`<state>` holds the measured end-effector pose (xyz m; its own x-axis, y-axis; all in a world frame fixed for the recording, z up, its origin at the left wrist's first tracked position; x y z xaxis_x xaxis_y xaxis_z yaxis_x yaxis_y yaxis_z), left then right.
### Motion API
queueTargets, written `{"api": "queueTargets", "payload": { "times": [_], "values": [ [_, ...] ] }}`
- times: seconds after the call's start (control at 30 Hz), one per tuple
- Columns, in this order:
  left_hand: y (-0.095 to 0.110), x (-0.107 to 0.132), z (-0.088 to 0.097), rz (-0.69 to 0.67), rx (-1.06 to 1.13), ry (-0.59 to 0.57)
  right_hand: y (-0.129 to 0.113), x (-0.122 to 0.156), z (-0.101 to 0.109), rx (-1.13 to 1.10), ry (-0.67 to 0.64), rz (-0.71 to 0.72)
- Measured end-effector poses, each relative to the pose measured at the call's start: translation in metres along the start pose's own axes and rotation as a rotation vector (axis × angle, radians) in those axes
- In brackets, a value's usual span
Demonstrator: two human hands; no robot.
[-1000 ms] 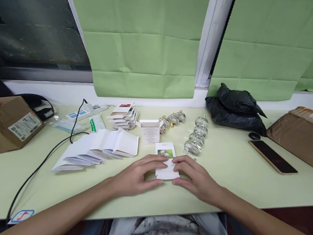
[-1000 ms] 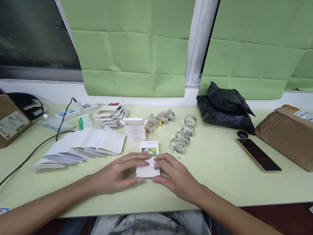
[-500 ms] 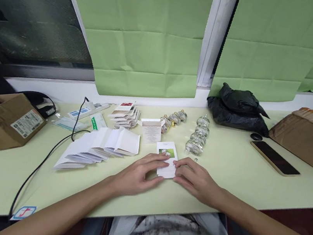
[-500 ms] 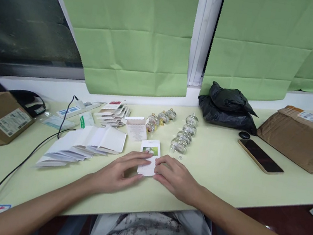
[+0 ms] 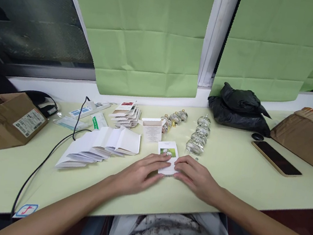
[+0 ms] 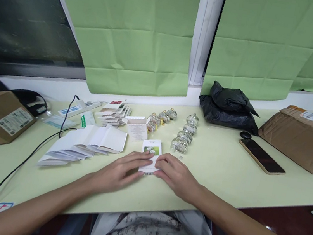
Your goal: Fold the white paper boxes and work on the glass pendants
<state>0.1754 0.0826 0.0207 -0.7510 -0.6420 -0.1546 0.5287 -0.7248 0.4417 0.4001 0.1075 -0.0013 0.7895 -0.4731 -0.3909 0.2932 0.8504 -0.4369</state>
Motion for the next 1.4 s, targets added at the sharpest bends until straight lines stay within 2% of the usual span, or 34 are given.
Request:
{"api": "queueTargets", "payload": {
  "times": [0.2,0.33,0.53,0.63,0.73,0.83,0.93,1.07,1.17,1.3,1.4],
  "values": [
    [-0.001,0.001,-0.002,-0.036,-0.068,0.007,-0.003,-0.002,0.000,0.123,-0.009,0.060],
    [-0.004,0.001,-0.004,-0.045,-0.065,-0.003,-0.002,-0.003,-0.002,0.124,-0.047,0.075],
    [0.000,0.001,-0.002,-0.049,-0.015,0.021,0.001,-0.005,-0.005,0.125,-0.033,0.104],
    [0.000,0.002,0.004,0.046,0.061,0.097,0.000,-0.004,-0.002,0.085,-0.031,0.094],
    [-0.007,0.003,0.008,0.247,0.067,0.243,-0.003,-0.003,0.002,0.036,-0.040,0.042],
    [-0.015,0.004,0.005,0.429,0.025,0.261,-0.003,-0.003,0.004,-0.029,0.005,-0.097],
    [-0.016,0.003,0.000,0.473,-0.028,0.219,0.001,-0.003,0.000,-0.059,0.047,-0.245],
    [-0.012,0.002,-0.001,0.433,-0.034,0.205,0.002,-0.004,-0.004,-0.005,0.043,-0.248],
    [-0.012,0.003,0.001,0.416,0.067,0.215,0.001,-0.004,-0.003,-0.013,0.031,-0.203],
    [-0.016,0.002,-0.002,0.395,0.362,0.195,-0.004,-0.001,-0.001,-0.079,0.049,-0.146],
    [-0.018,0.001,-0.005,0.312,0.551,0.207,-0.006,0.000,0.002,-0.173,0.189,-0.132]
  ]
}}
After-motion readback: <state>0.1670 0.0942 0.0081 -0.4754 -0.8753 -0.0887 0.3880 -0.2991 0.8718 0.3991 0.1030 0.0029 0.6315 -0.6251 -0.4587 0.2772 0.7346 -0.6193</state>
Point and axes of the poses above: each hand's wrist, its own x-axis away from the middle knuckle, its own z-axis out of the back of the hand, y = z × x, the point moved 4 cm from there along -x, towards the middle knuckle, and after that the axes turned 12 degrees about -y, right-handed, at the moved point
